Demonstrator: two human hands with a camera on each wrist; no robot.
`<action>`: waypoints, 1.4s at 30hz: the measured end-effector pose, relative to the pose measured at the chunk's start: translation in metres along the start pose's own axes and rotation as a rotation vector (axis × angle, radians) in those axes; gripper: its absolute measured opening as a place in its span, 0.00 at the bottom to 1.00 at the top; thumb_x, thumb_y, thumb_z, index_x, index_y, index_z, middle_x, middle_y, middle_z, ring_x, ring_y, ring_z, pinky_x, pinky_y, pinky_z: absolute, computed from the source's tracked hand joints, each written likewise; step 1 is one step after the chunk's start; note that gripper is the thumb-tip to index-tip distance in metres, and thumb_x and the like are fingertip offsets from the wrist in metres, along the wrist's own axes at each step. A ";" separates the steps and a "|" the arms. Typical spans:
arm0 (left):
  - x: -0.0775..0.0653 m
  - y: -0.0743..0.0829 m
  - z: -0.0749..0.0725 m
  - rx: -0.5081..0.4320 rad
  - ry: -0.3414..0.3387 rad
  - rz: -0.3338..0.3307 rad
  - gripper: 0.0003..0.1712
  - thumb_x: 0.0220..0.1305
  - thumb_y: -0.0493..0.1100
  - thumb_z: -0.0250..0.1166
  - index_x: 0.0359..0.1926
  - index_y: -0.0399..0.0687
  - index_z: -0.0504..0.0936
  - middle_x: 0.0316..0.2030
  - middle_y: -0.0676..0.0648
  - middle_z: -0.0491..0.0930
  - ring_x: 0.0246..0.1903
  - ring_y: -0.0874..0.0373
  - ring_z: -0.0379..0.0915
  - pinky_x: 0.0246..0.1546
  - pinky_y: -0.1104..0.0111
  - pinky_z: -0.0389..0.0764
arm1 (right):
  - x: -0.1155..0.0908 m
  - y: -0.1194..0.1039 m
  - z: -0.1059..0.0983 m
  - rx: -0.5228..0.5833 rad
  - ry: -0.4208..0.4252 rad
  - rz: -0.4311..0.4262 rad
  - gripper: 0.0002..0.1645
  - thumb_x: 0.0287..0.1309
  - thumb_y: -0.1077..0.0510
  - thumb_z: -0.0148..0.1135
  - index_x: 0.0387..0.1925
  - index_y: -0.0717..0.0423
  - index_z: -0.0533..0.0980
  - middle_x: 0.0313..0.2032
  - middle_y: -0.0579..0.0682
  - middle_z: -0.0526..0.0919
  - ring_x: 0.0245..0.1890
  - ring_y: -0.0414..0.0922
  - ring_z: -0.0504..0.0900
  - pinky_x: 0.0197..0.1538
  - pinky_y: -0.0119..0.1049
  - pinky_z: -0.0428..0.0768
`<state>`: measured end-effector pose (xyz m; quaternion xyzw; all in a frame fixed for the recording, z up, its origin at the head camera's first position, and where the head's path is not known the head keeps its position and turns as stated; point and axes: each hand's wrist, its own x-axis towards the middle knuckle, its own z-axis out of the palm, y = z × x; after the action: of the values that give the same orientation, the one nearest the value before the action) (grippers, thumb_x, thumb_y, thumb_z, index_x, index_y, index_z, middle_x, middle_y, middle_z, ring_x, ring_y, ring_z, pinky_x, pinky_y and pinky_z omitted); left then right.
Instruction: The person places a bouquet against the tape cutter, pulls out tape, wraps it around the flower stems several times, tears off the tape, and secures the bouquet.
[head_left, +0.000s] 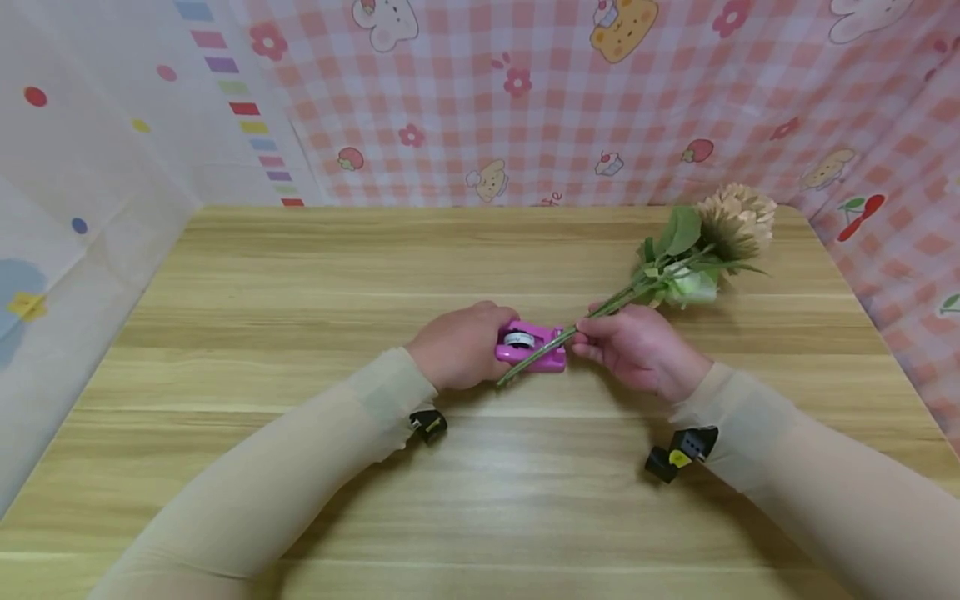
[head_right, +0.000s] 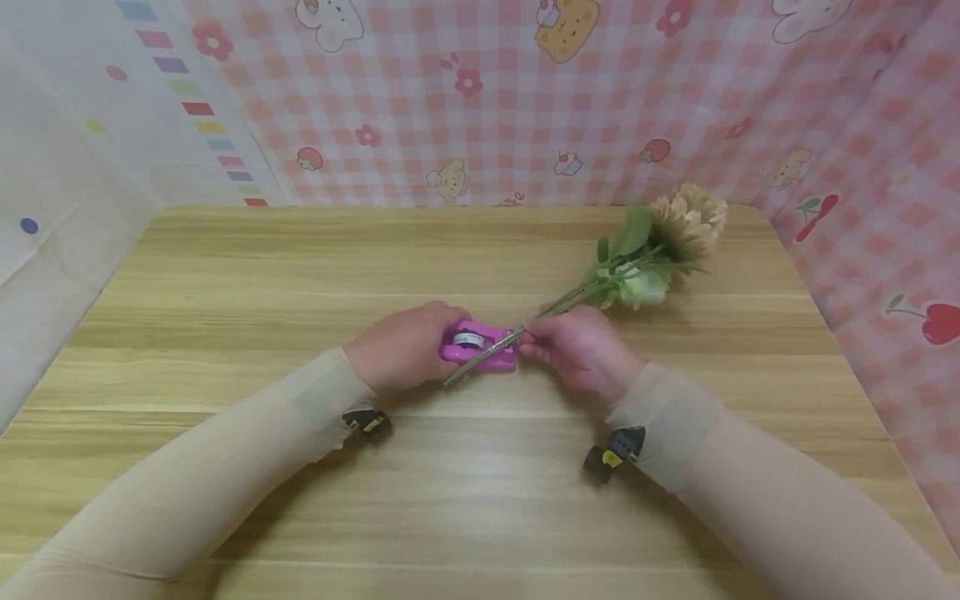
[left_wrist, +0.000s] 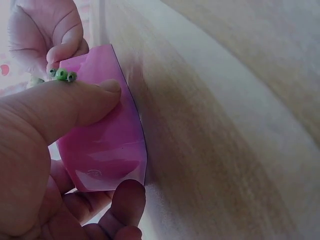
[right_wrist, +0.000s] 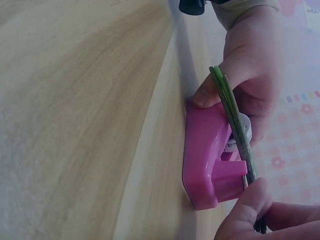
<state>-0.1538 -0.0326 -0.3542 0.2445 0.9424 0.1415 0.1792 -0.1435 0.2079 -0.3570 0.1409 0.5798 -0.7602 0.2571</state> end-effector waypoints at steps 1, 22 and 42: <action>0.000 0.000 0.000 -0.001 -0.001 -0.003 0.29 0.68 0.53 0.72 0.66 0.57 0.77 0.54 0.52 0.79 0.45 0.56 0.77 0.51 0.62 0.80 | 0.000 0.000 0.001 0.005 -0.001 -0.007 0.09 0.74 0.71 0.52 0.36 0.58 0.70 0.29 0.49 0.84 0.31 0.40 0.84 0.43 0.30 0.86; 0.001 -0.001 0.001 -0.001 -0.011 -0.003 0.29 0.67 0.53 0.73 0.66 0.56 0.77 0.53 0.52 0.79 0.45 0.56 0.77 0.50 0.61 0.80 | 0.006 0.001 0.012 -0.002 -0.002 -0.061 0.21 0.76 0.66 0.53 0.23 0.51 0.66 0.21 0.46 0.79 0.22 0.37 0.79 0.33 0.28 0.83; 0.001 0.000 0.001 0.009 -0.001 0.003 0.28 0.67 0.54 0.72 0.65 0.57 0.78 0.50 0.53 0.79 0.43 0.56 0.77 0.48 0.62 0.80 | 0.006 0.005 0.008 0.017 0.029 -0.045 0.18 0.76 0.53 0.61 0.25 0.49 0.74 0.24 0.44 0.83 0.24 0.39 0.80 0.32 0.30 0.82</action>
<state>-0.1545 -0.0321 -0.3558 0.2468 0.9425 0.1375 0.1785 -0.1456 0.1979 -0.3616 0.1410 0.5801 -0.7685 0.2303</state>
